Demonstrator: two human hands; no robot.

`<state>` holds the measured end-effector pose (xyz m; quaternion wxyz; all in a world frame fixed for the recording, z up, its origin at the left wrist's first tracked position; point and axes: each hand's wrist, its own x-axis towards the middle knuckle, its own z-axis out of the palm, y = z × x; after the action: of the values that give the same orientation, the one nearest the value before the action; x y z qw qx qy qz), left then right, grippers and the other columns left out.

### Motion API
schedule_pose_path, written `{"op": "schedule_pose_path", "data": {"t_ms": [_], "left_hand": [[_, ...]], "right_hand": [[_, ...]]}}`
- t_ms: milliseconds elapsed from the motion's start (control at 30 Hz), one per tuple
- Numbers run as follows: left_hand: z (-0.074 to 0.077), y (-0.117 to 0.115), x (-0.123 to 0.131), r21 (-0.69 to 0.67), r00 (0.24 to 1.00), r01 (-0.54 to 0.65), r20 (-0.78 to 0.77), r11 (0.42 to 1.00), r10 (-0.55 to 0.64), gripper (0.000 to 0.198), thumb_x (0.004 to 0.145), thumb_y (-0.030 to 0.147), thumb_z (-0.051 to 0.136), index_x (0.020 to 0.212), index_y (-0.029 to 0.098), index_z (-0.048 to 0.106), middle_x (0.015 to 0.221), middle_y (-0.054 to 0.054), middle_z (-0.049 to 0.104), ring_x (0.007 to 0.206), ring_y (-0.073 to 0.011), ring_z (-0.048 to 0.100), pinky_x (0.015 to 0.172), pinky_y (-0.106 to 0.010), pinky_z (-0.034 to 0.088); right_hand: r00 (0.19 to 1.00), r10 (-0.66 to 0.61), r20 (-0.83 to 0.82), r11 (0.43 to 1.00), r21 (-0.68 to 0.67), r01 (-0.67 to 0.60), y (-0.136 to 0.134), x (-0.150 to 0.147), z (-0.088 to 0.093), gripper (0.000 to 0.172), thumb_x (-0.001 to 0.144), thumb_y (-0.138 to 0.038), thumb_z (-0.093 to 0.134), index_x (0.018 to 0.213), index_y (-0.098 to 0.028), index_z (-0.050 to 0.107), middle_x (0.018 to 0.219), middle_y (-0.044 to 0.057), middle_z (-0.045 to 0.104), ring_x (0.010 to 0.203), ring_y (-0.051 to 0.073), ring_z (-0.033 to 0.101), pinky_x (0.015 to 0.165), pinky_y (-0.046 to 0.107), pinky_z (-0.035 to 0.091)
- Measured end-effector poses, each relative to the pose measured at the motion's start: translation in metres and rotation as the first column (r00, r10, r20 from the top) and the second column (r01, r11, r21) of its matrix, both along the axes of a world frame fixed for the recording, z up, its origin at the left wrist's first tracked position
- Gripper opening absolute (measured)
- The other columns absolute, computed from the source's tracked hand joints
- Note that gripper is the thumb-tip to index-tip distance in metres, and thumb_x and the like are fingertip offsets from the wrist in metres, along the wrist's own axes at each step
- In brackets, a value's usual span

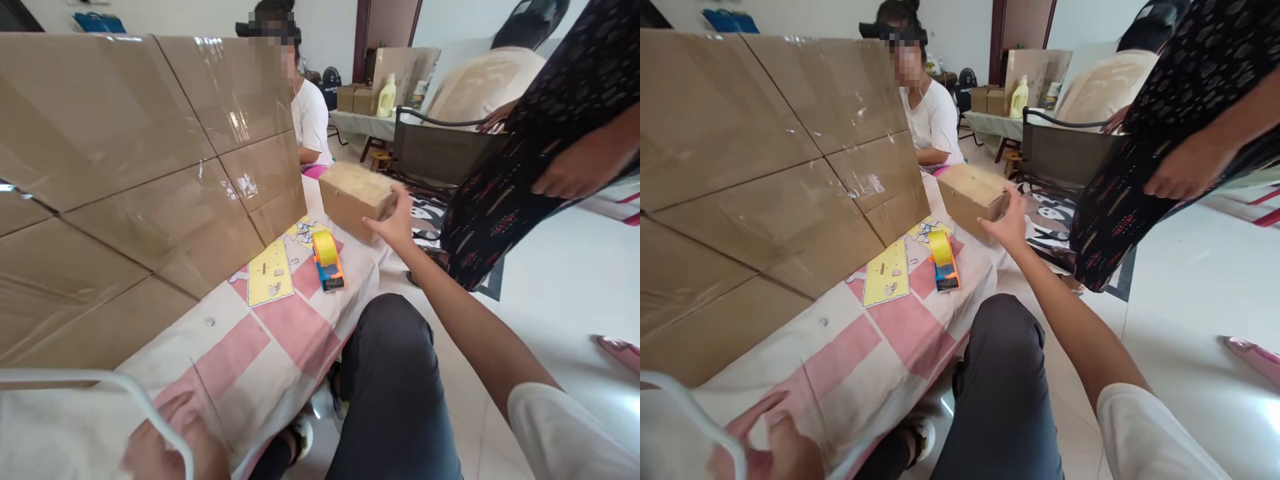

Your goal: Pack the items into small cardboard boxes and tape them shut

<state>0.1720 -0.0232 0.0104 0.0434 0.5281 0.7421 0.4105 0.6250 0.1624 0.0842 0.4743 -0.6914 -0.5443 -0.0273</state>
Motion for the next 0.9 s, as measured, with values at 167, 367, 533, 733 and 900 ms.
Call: {"op": "schedule_pose_path", "data": {"t_ms": [167,367,533,733,900], "left_hand": [[0.005,0.020,0.033,-0.374,0.998,0.052,0.001,0.926,-0.056,0.031,0.094,0.049,0.044,0.093,0.028,0.067,0.085,0.000,0.072,0.080,-0.0233,0.066,0.069,-0.033,0.045],[0.005,0.035,0.023,-0.668,0.990,0.083,-0.032,0.740,-0.140,0.032,0.097,0.051,0.039,0.097,0.032,0.065,0.081,0.003,0.070,0.079,-0.0230,0.065,0.064,-0.029,0.036],[-0.001,0.034,0.020,-0.636,0.988,0.149,0.057,0.757,-0.146,0.029,0.096,0.046,0.042,0.087,0.029,0.063,0.069,0.002,0.063,0.070,-0.0191,0.060,0.063,-0.027,0.034],[-0.004,0.033,0.022,-0.383,0.952,0.254,0.259,0.888,-0.161,0.026,0.095,0.040,0.044,0.078,0.024,0.055,0.058,0.003,0.049,0.060,-0.0170,0.051,0.060,-0.028,0.028],[-0.006,0.014,0.018,-0.047,0.795,0.391,0.521,0.919,-0.311,0.032,0.097,0.039,0.040,0.071,0.022,0.045,0.058,0.004,0.041,0.059,-0.0143,0.045,0.060,-0.027,0.028]], "right_hand": [[1.000,-0.025,-0.014,0.973,-0.230,0.021,0.088,-0.021,-0.018,0.103,0.066,-0.041,0.085,0.148,-0.013,0.028,0.143,0.023,0.040,0.133,0.035,0.045,0.105,0.046,0.044],[0.998,-0.050,0.032,0.896,-0.441,0.059,0.184,-0.057,0.004,0.117,0.067,-0.039,0.088,0.157,-0.010,0.019,0.146,0.031,0.036,0.126,0.038,0.053,0.104,0.049,0.042],[0.994,0.065,0.091,0.855,-0.519,-0.009,0.200,-0.062,0.019,0.108,0.075,-0.036,0.082,0.158,-0.003,0.020,0.151,0.037,0.033,0.128,0.031,0.055,0.103,0.038,0.042],[0.978,0.056,0.202,0.961,-0.277,0.002,0.143,-0.087,0.038,0.057,0.087,-0.020,0.064,0.141,-0.011,0.046,0.145,0.027,0.043,0.114,0.030,0.059,0.097,0.044,0.045],[0.890,0.355,0.287,0.934,-0.145,-0.326,0.078,-0.185,0.033,0.018,0.093,-0.028,0.055,0.077,-0.019,0.055,0.094,0.010,0.060,0.087,0.021,0.058,0.086,0.035,0.046]]}}
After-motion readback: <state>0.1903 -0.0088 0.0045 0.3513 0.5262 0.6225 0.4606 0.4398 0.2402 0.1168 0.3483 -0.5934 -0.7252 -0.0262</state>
